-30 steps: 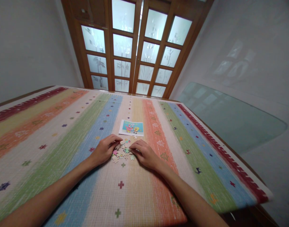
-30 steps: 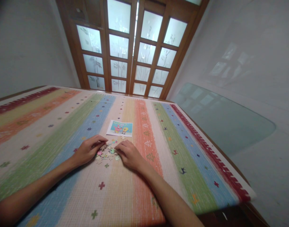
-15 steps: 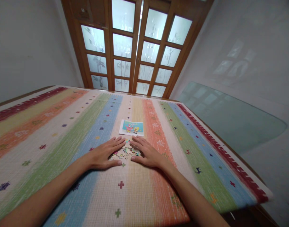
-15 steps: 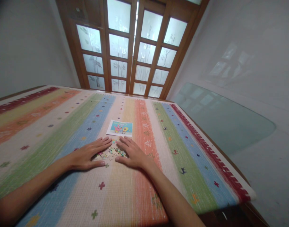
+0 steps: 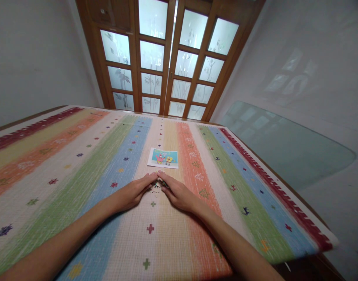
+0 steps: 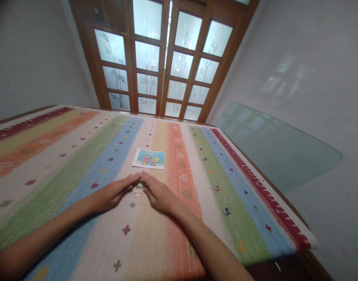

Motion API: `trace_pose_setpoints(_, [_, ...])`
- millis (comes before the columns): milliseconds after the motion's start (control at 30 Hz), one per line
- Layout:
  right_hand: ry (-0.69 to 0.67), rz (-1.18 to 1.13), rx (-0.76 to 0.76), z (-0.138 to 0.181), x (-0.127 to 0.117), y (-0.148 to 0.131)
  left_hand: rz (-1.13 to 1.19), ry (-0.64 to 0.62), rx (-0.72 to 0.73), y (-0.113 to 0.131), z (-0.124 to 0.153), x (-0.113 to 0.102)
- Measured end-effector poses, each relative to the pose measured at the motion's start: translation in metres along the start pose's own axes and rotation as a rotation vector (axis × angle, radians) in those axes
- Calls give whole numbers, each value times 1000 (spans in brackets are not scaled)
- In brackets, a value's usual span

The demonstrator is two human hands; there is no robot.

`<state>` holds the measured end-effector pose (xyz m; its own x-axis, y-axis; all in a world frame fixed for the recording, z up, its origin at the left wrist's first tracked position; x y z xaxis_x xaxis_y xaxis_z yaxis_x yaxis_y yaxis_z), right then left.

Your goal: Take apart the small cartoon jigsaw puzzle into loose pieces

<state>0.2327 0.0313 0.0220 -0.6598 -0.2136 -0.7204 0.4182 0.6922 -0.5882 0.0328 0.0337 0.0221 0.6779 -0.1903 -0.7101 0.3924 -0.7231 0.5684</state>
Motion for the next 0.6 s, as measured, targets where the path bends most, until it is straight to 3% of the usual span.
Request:
trace_pose_setpoints(100, [21,-30,15,0,-6,2,70,64,-44,-2,-2,-3])
trace_pose_setpoints(233, [-56,90,33,2,-7,6,36,86,-123,-4,-1,-4])
trace_pose_setpoints(467, [-139,289,39,3,2,4,-208,-71,-18,-9,8,-18])
trace_pose_setpoints(600, [-123,321,-11,3,2,0,-231,-17,7,-14,7,-28])
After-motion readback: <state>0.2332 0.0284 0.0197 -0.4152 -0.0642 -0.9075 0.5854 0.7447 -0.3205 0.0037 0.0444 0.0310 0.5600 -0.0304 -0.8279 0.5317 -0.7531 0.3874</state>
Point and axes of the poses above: each hand's wrist, its own z-axis away from the middle knuckle, its own x-axis out of the palm, y = z × x, the point moved 4 cm from there along -z, towards the middle knuckle, and after that the axes turned 4 degrees about y, right-handed, at the moved point
